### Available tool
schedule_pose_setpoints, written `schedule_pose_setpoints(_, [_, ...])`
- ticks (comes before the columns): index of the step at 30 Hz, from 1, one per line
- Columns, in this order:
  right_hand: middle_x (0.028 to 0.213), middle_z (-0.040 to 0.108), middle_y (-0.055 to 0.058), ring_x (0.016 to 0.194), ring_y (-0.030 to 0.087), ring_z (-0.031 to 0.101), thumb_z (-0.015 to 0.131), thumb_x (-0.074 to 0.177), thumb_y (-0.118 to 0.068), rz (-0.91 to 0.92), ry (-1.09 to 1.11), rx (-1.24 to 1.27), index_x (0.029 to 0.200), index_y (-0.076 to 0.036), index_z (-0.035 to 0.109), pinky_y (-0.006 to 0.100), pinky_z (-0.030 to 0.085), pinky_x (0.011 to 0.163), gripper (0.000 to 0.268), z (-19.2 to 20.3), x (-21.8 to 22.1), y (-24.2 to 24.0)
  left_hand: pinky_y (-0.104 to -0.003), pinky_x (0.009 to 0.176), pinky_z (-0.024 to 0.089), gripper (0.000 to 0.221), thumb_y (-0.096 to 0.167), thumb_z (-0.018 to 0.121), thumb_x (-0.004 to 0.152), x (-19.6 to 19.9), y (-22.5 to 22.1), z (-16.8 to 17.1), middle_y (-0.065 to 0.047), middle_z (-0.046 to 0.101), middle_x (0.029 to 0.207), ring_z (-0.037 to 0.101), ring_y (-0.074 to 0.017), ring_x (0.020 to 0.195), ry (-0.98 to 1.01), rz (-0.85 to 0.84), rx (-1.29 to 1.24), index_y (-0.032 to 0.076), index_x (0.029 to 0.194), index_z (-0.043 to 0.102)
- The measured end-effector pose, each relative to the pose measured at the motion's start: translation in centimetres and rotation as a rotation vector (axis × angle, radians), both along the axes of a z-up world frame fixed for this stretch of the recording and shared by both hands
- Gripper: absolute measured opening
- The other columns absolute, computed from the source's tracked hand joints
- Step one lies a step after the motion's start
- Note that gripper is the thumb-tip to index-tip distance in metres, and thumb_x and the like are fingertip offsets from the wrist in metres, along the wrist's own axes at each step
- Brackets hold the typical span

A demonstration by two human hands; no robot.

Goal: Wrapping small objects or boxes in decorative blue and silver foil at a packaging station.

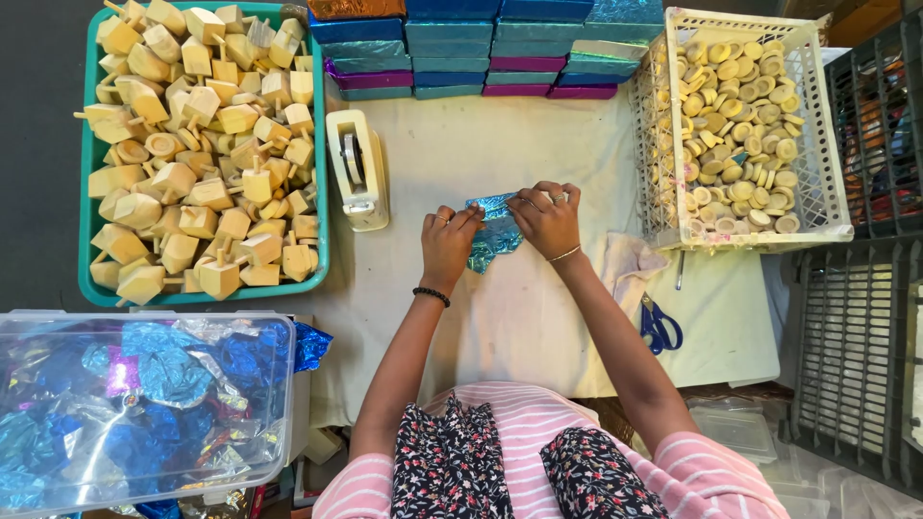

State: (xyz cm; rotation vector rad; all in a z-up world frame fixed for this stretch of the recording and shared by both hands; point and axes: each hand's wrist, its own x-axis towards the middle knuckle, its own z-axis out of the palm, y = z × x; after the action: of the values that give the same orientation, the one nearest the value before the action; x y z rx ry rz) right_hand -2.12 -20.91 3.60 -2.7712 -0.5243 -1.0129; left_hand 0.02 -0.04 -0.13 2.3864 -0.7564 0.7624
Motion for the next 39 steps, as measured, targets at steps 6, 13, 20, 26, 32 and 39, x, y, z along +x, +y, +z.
schedule_pose_setpoints(6, [0.106,0.071,-0.009,0.108,0.014,0.060,0.080,0.087,-0.023,0.127,0.043,-0.100,0.097,-0.020,0.079,0.045,0.038,0.097,0.011,0.3,1.1,-1.8,-0.034,0.077,0.044,0.019,0.024,0.079,0.088,-0.1,0.1,0.2,0.011,0.073,0.105,0.056,-0.0153,0.092,-0.013,0.007,0.003,0.016,0.105,0.078])
schedule_pose_setpoints(13, [0.101,0.071,-0.010,0.107,0.013,0.061,0.081,0.086,-0.023,0.193,0.032,-0.190,0.091,-0.020,0.077,0.045,0.038,0.099,0.007,2.4,1.7,-2.7,-0.033,0.077,0.044,0.020,0.024,0.078,0.087,-0.1,0.0,-0.1,0.011,0.074,0.105,0.056,-0.0152,0.091,-0.023,0.010,-0.002,0.016,0.106,0.078])
schedule_pose_setpoints(20, [0.101,0.070,-0.010,0.107,0.014,0.061,0.081,0.083,-0.021,0.202,0.040,-0.193,0.090,-0.019,0.076,0.046,0.037,0.099,0.009,2.1,1.2,-2.3,-0.034,0.075,0.043,0.020,0.026,0.079,0.087,-0.3,0.2,0.1,0.011,0.073,0.102,0.056,-0.0156,0.089,-0.024,0.027,0.001,0.016,0.105,0.079])
schedule_pose_setpoints(26, [0.104,0.071,-0.008,0.110,0.014,0.060,0.079,0.082,-0.020,0.189,0.093,-0.177,0.093,-0.019,0.077,0.046,0.036,0.101,0.011,1.7,0.8,-2.6,-0.033,0.073,0.043,0.018,0.024,0.078,0.089,-0.2,0.0,0.0,0.011,0.074,0.103,0.056,-0.0151,0.088,-0.019,0.032,-0.004,0.016,0.105,0.079])
schedule_pose_setpoints(32, [0.108,0.071,-0.005,0.111,0.018,0.059,0.075,0.080,-0.016,0.142,0.149,-0.095,0.098,-0.017,0.079,0.047,0.037,0.100,0.019,0.3,-0.4,-2.4,-0.034,0.073,0.044,0.019,0.021,0.078,0.088,-0.7,-0.2,-0.1,0.010,0.074,0.106,0.056,-0.0160,0.088,-0.004,0.031,-0.011,0.016,0.106,0.079])
schedule_pose_setpoints(39, [0.107,0.073,-0.004,0.109,0.021,0.062,0.067,0.073,-0.003,0.004,0.182,0.026,0.092,-0.018,0.079,0.046,0.040,0.097,0.026,-0.8,-0.7,-0.9,-0.036,0.072,0.044,0.020,0.017,0.075,0.086,-1.5,-0.6,0.5,0.009,0.074,0.103,0.057,-0.0185,0.088,0.039,0.062,-0.053,0.016,0.106,0.078])
